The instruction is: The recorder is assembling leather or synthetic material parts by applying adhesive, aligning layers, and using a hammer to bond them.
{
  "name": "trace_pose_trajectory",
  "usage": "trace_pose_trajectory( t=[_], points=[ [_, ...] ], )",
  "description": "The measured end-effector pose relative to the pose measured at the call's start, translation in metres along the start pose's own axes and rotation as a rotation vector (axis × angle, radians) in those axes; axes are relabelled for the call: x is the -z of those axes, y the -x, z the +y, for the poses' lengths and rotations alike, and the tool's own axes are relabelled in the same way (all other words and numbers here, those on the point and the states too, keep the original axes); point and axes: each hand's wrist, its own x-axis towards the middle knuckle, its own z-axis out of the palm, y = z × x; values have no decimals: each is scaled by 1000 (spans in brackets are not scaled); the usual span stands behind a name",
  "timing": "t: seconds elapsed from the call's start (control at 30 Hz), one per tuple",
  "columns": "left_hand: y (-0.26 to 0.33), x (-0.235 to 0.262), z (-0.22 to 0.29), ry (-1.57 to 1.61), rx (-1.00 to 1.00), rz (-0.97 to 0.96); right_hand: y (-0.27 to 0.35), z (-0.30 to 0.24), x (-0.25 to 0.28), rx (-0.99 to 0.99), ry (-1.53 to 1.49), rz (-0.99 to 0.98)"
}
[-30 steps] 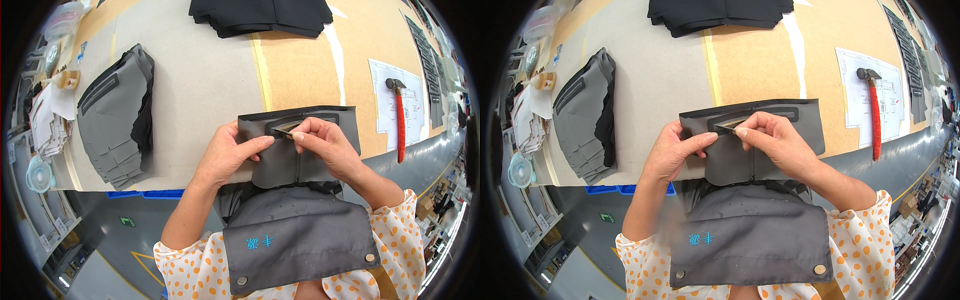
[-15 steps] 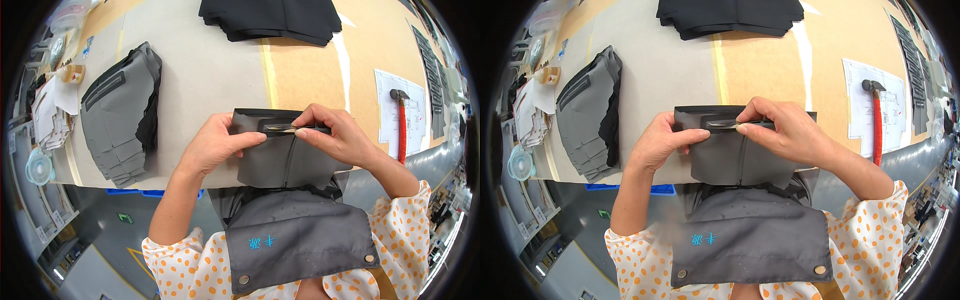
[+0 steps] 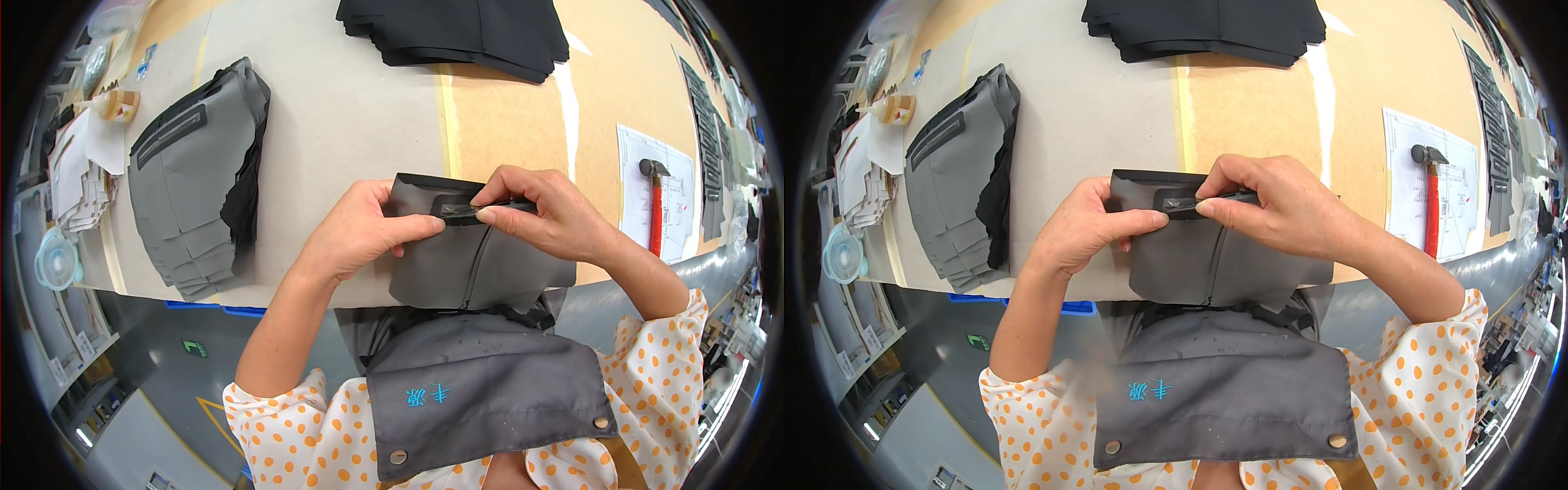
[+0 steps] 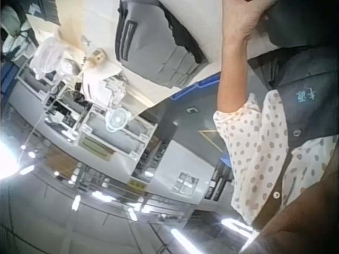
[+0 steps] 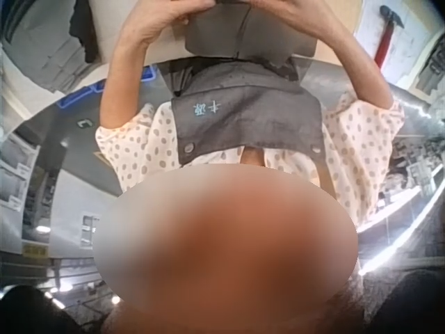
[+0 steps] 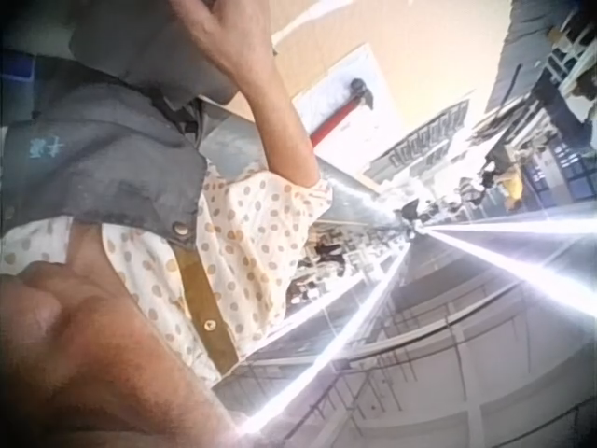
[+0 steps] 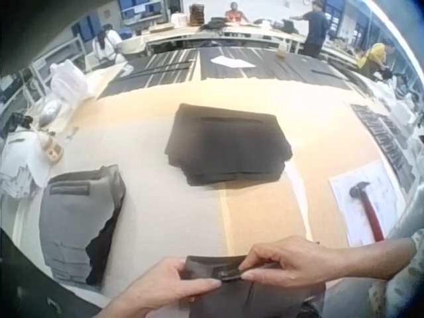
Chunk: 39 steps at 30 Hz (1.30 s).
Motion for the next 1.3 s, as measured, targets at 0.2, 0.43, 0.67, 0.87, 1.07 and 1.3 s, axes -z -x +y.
trace_pose_trajectory(
  t=[0.2, 0.43, 0.67, 0.87, 1.07, 1.3],
  points=[
    [0, 1, -2, 2, -5, -5, -5, 4, 0, -51, -33, -21],
    [-1, 0, -3, 10, -9, -14, -4, 11, -2, -74, -155, -65],
    [-1, -1, -4, 23, -1, -12, -3, 5, -3, -45, -59, -6],
    [-2, -1, -7, 10, -2, -29, -5, 12, -5, -72, -154, -12],
    [-4, 0, -6, 80, -13, -5, -4, 16, -13, -147, -247, -23],
    [-4, 2, -10, 53, -29, 33, -3, 15, -14, -92, 131, 67]
  ],
)
